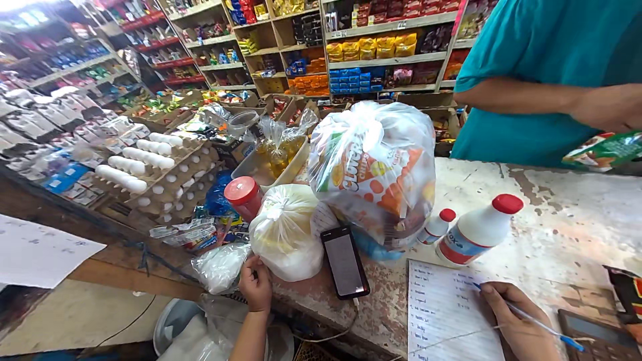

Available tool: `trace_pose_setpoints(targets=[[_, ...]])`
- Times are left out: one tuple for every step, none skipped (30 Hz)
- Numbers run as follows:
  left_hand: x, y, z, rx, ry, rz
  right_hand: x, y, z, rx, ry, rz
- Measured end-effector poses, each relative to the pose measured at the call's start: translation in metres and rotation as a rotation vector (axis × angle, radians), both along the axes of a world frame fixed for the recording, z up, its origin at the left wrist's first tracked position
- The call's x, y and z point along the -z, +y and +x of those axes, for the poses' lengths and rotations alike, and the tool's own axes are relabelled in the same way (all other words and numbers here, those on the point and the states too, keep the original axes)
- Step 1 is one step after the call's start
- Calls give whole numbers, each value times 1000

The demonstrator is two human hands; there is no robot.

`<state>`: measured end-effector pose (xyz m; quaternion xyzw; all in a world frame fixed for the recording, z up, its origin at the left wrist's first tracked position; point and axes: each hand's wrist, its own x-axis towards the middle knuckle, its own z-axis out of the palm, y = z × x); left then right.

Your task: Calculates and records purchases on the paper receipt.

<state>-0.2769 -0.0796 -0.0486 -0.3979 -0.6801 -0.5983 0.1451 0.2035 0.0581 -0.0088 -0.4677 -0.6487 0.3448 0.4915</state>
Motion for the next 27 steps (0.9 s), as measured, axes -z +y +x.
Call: trace_pose_setpoints(targets=[[0,0,0,-2,-2,0,0,0,0,0,-7,-1],[1,0,-1,-3,-4,3,1,0,0,2,-8,-3],[1,0,-1,-3,-6,4,1,0,0,5,-8,-6],[1,0,-1,0,-6,4,1,0,0,10,-7,-7],[2,0,-1,5,-5,7,1,0,0,14,-5,-8],[2,0,-1,11,-3,14,2,0,0,16,-6,-10],[2,1,-1,16,-2,20,2,1,0,15,-9,-11],[2,0,-1,20,-1,24,2,1,0,16,-8,-10],[1,0,-1,23,-2,25,2,1,0,15,-7,-9],[2,0,0,22,-2,24,2,1,0,14,-3,-8],[2,0,0,20,-1,23,2,0,1,13,-3,-10],[2,1,0,17,1,22,2,0,2,13,-5,-12],[3,1,1,15,0,21,3,0,2,14,-7,-15],[4,1,2,15,-3,21,3,0,3,16,-5,-18],[5,1,2,18,-6,24,4,0,4,18,-8,-22],[6,2,3,20,-9,28,5,0,5,20,-12,-26],[7,2,2,20,-8,34,5,0,5,19,-12,-32],[8,2,0,17,-3,36,5,1,5,19,-17,-31],[7,2,-1,14,0,29,3,3,3,21,-28,-28],[6,1,0,13,5,4,1,4,3,26,-47,-20],[5,-1,3,16,7,-31,-1,3,3,33,-68,-20],[4,-3,5,21,10,-63,-4,1,4,44,-88,-36],[4,-4,6,31,8,-78,-6,-1,5,58,-110,-66],[4,-3,6,49,-2,-81,-9,-1,4,72,-119,-102],[3,-4,5,65,-28,-72,-10,-2,5,86,-121,-123],[1,-3,4,76,-77,-53,-10,-2,5,90,-114,-122],[-4,-4,4,89,-169,-24,-9,-1,6,83,-98,-111]])
